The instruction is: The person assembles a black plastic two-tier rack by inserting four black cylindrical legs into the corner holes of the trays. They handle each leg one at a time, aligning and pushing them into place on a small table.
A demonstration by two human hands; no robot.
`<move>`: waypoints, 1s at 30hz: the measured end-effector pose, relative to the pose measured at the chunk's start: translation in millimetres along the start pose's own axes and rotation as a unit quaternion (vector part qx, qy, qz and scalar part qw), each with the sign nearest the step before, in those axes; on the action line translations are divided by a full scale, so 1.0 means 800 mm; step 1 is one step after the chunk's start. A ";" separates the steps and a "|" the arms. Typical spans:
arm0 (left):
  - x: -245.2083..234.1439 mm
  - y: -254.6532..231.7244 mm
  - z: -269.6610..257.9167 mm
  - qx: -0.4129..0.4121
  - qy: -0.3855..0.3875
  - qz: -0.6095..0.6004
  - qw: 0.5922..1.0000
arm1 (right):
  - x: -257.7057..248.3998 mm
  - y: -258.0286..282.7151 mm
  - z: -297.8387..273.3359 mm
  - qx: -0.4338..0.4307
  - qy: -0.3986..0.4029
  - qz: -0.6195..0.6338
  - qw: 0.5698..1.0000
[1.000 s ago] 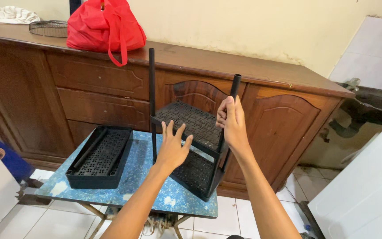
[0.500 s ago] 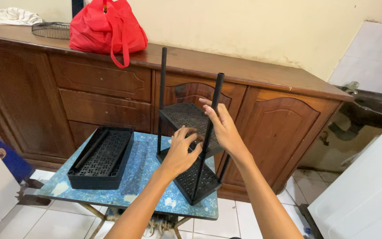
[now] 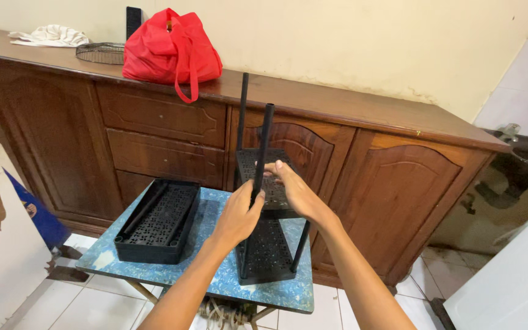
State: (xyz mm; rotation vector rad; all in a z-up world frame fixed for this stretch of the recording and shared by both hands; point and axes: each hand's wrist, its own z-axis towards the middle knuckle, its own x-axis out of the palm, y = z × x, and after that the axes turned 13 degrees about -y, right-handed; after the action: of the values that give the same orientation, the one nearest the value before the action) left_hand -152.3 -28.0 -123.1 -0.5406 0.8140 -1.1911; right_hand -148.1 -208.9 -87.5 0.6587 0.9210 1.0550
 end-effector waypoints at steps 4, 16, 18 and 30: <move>-0.010 0.000 0.019 0.044 -0.054 -0.029 0.997 | 0.017 -0.049 0.012 -0.026 0.024 -0.060 0.998; -0.003 -0.093 0.171 0.019 -0.005 -0.259 0.966 | 0.031 -0.058 0.028 -0.108 0.102 -0.155 0.977; 0.000 -0.107 0.200 0.000 0.036 -0.323 0.946 | 0.023 -0.046 0.033 -0.035 0.127 -0.077 0.988; -0.004 -0.213 0.318 0.144 -0.017 0.284 0.948 | 0.011 -0.034 0.031 0.045 0.198 0.072 0.977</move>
State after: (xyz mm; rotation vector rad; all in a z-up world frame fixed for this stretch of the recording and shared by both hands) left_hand -52.9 -87.7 160.2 -0.0686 0.6870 -0.7408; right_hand -112.4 -211.2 -100.7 0.6064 1.2856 1.3077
